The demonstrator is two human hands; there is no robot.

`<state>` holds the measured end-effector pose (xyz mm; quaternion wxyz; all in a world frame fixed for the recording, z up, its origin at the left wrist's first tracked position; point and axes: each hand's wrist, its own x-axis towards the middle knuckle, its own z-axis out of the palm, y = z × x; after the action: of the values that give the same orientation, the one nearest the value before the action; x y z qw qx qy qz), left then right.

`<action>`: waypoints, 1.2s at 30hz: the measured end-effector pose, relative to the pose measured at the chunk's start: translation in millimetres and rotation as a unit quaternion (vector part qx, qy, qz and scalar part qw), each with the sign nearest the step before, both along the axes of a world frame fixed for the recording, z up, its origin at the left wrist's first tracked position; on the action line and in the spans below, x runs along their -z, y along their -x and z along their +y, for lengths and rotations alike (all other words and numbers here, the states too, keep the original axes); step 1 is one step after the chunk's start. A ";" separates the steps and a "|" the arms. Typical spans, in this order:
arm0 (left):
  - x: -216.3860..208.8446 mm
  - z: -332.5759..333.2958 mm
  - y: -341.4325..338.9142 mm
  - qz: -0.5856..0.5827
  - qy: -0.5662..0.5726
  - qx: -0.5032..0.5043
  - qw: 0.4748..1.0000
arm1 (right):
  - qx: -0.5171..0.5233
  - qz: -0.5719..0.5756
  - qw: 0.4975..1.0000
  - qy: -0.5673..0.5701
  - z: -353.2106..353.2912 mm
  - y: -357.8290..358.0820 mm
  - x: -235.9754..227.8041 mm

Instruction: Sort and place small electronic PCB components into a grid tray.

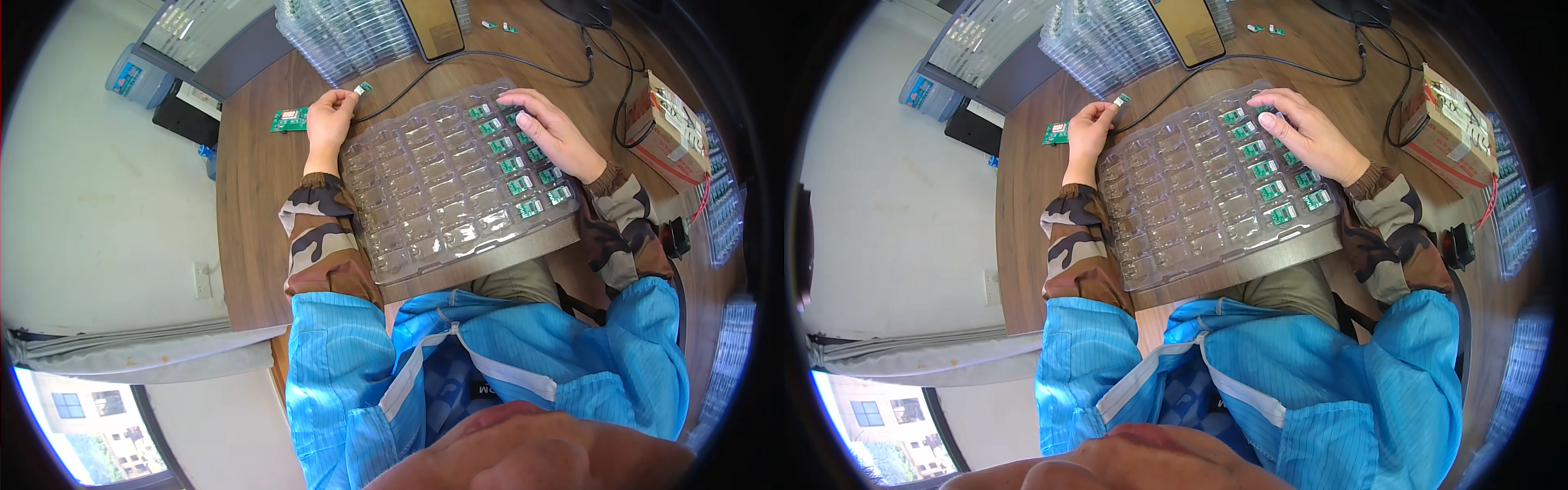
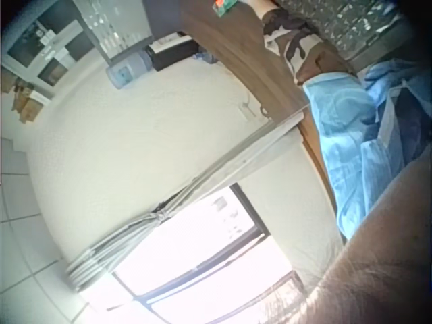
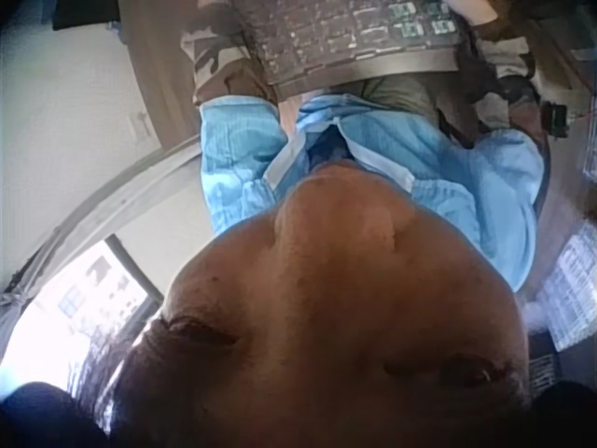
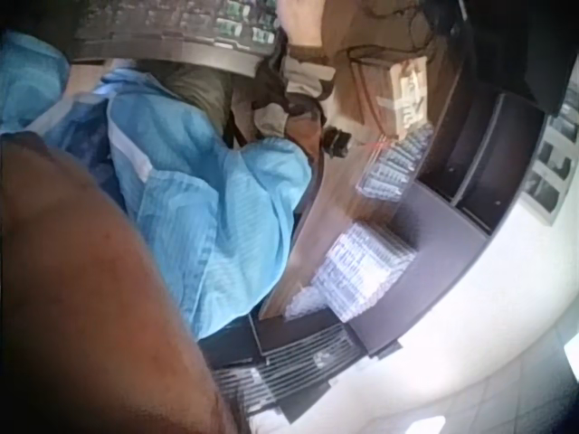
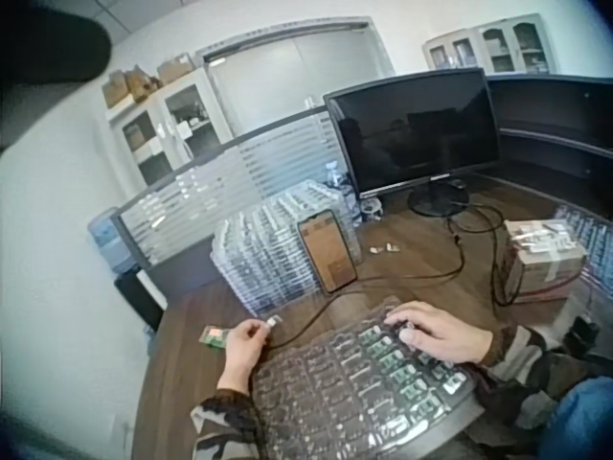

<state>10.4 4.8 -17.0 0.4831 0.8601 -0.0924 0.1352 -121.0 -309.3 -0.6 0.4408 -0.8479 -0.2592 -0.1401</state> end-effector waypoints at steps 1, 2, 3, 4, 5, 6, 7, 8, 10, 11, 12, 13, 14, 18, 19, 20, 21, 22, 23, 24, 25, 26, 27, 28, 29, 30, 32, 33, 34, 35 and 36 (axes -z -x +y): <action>-0.4 -1.0 0.3 0.002 -0.004 -0.002 1.000 | 0.001 0.001 1.000 0.000 -0.2 0.0 0.3; -1.1 -2.0 0.7 0.003 -0.008 -0.004 1.000 | 0.001 0.000 1.000 0.000 -0.6 0.1 0.5; -0.3 -1.6 0.8 0.003 -0.008 -0.005 1.000 | 0.001 -0.001 1.000 0.000 -0.5 0.2 0.5; 0.3 -1.3 0.6 0.003 -0.009 -0.004 1.000 | 0.000 -0.001 1.000 0.000 -0.2 0.4 0.2; 0.5 -0.7 0.4 0.002 -0.011 -0.003 1.000 | 0.002 0.001 1.000 0.002 0.1 0.9 -0.2; 1.0 -0.7 0.4 0.002 -0.011 -0.003 1.000 | 0.004 0.004 1.000 0.004 0.0 1.4 0.0; 1.4 -0.7 0.4 0.003 -0.011 -0.003 1.000 | 0.004 0.004 1.000 0.004 0.0 1.5 0.2; 1.7 -0.7 0.1 0.004 -0.012 -0.002 1.000 | 0.003 0.005 1.000 0.005 0.0 1.4 0.4; 2.3 -0.8 -0.2 0.002 -0.013 -0.003 1.000 | 0.004 0.007 1.000 0.005 -0.2 1.6 0.8; 2.6 -0.8 -0.6 0.001 -0.014 -0.004 1.000 | 0.002 0.005 1.000 0.005 -0.3 1.3 0.9; 2.3 -1.2 -0.3 0.001 -0.014 -0.004 1.000 | 0.001 0.004 1.000 0.005 -0.5 1.2 1.0; 1.8 -1.6 0.0 0.002 -0.011 -0.003 1.000 | 0.002 0.004 1.000 0.005 -0.9 1.0 1.2; 1.2 -2.0 0.0 0.003 -0.008 -0.002 1.000 | 0.001 0.004 1.000 0.005 -1.4 0.6 1.5; -0.2 -2.3 -1.3 -0.001 -0.007 -0.009 1.000 | 0.040 -0.046 0.997 0.043 0.2 -3.2 -0.1; 2.4 0.6 -1.2 -0.006 -0.006 -0.003 1.000 | 0.042 -0.050 0.997 0.044 2.7 -8.2 -5.5; 3.8 3.9 -1.8 -0.010 -0.004 0.003 1.000 | 0.074 -0.118 0.987 0.085 10.0 -16.1 -13.0; 3.6 6.0 -0.7 -0.011 -0.002 0.005 1.000 | 0.105 -0.181 0.970 0.126 18.2 -24.1 -20.0; 2.8 4.8 -0.5 -0.009 0.004 0.004 1.000 | 0.141 -0.198 0.955 0.172 23.2 -35.0 -25.9; 2.8 3.1 0.2 -0.007 0.011 0.002 1.000 | 0.145 -0.199 0.953 0.176 27.0 -49.1 -28.4; 0.5 1.1 2.8 -0.010 0.003 -0.001 1.000 | 0.170 -0.221 0.942 0.187 31.2 -65.0 -28.6; 0.0 -0.2 3.9 -0.014 0.006 0.002 1.000 | 0.194 -0.243 0.929 0.198 34.2 -79.1 -28.6; 0.3 -2.2 5.1 -0.009 0.016 0.006 1.000 | 0.197 -0.246 0.928 0.201 35.7 -89.3 -28.9; 0.6 -1.2 6.9 -0.005 0.026 0.005 1.000 | 0.211 -0.253 0.919 0.215 39.6 -99.2 -29.2; 0.5 -0.6 7.4 -0.001 0.036 0.004 0.999 | 0.225 -0.259 0.911 0.230 42.0 -108.2 -29.8; -0.1 -0.4 7.0 -0.003 0.039 0.003 0.999 | 0.224 -0.263 0.910 0.231 43.1 -116.6 -30.7; 0.5 0.0 7.6 0.001 0.037 0.000 0.999 | 0.235 -0.269 0.902 0.241 44.2 -123.7 -30.5; 2.0 0.0 6.3 0.007 0.037 -0.005 0.999 | 0.244 -0.275 0.895 0.253 44.2 -136.0 -27.9; 2.4 0.7 5.7 0.009 0.035 -0.005 0.999 | 0.250 -0.275 0.892 0.257 45.3 -139.8 -27.4; 2.6 1.0 5.4 0.011 0.033 -0.005 0.999 | 0.256 -0.275 0.889 0.261 45.4 -141.9 -26.4; 2.6 0.1 4.9 0.012 0.034 -0.006 0.999 | 0.255 -0.274 0.890 0.262 42.9 -142.2 -26.1; 1.0 -0.6 6.1 0.007 0.031 -0.004 0.999 | 0.257 -0.280 0.887 0.264 42.5 -138.5 -30.3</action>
<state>4.3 4.2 -17.9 0.5099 0.8459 -0.0810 0.1341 17.6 -266.8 29.7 0.0586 -0.8952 -0.1728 -0.4066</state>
